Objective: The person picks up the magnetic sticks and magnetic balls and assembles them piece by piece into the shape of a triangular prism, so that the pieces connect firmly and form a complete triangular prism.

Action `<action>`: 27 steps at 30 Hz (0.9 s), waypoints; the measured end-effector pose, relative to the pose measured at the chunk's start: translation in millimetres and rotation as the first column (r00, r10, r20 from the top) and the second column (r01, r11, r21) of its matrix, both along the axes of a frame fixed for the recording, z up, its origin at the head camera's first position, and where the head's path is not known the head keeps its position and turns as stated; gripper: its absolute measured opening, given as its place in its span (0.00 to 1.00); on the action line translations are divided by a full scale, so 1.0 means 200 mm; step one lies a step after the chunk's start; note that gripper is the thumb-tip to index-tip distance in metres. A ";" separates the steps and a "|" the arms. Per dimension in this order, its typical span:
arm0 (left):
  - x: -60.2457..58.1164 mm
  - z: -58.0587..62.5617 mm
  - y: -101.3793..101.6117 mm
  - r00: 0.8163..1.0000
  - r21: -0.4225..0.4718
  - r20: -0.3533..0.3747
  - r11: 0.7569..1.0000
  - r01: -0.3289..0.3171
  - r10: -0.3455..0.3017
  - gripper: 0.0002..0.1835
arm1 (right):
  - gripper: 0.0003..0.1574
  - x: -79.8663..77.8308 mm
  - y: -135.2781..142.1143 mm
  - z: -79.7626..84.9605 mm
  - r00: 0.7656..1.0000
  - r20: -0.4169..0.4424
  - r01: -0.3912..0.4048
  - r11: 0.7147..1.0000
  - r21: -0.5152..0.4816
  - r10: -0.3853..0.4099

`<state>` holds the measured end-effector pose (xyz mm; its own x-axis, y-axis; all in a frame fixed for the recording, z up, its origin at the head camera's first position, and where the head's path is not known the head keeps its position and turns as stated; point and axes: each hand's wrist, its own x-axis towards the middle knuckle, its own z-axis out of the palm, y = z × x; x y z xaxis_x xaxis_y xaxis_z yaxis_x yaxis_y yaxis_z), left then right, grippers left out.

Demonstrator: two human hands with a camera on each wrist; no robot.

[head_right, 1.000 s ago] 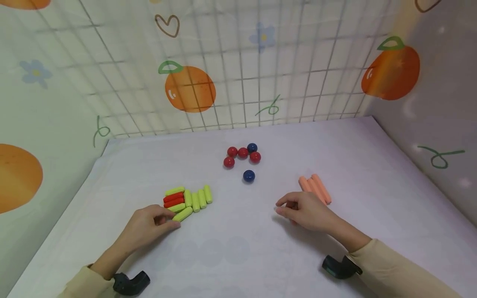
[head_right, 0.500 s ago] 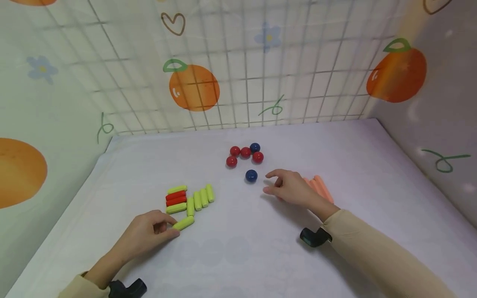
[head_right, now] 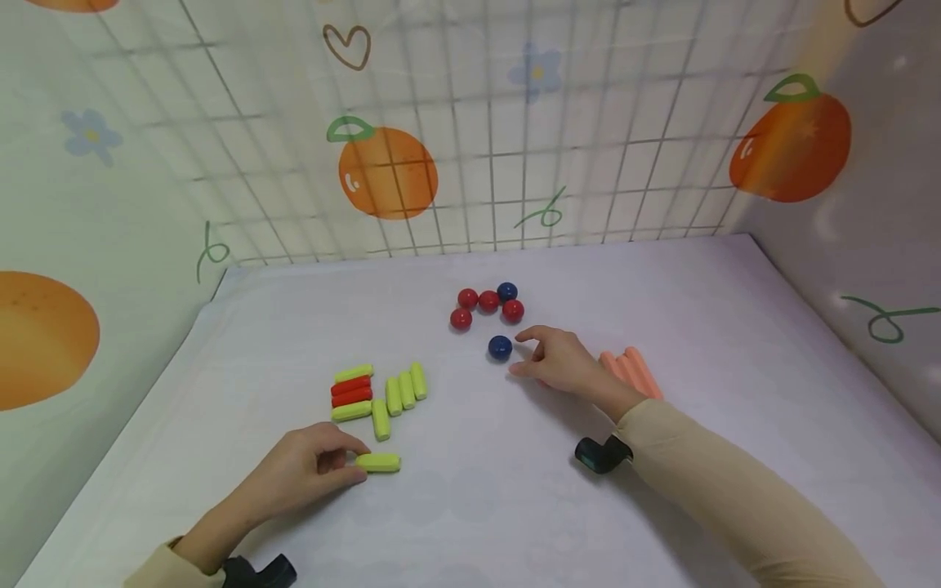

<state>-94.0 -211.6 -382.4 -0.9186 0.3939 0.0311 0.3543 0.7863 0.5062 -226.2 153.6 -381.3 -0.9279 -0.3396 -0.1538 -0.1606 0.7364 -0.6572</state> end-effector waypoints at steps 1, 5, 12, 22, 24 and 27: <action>0.00 0.00 0.01 1.000 0.000 0.001 1.000 0.006 -0.006 0.10 | 0.36 0.00 -0.01 0.00 1.000 -0.005 -0.005 1.000 -0.001 0.005; 0.01 -0.01 0.04 1.000 0.003 0.001 1.000 0.029 -0.029 0.09 | 0.37 -0.02 -0.03 -0.01 1.000 -0.021 -0.013 1.000 -0.009 0.013; 0.01 -0.02 0.08 0.999 0.022 -0.005 0.998 0.053 -0.053 0.09 | 0.39 -0.03 -0.05 -0.03 0.999 -0.041 -0.027 1.000 -0.010 0.027; 0.01 -0.02 0.11 0.997 0.033 -0.019 0.997 0.071 -0.070 0.10 | 0.34 -0.02 -0.08 -0.01 1.000 -0.021 -0.017 0.999 -0.039 0.017; 0.01 -0.02 0.11 0.998 0.029 -0.024 0.997 0.067 -0.066 0.10 | 0.32 -0.01 -0.08 -0.01 1.000 -0.015 -0.016 0.999 -0.036 0.016; 0.00 -0.02 0.13 0.998 0.018 -0.032 0.998 0.063 -0.063 0.10 | 0.31 0.03 -0.07 0.00 1.000 -0.007 -0.024 0.999 -0.028 0.024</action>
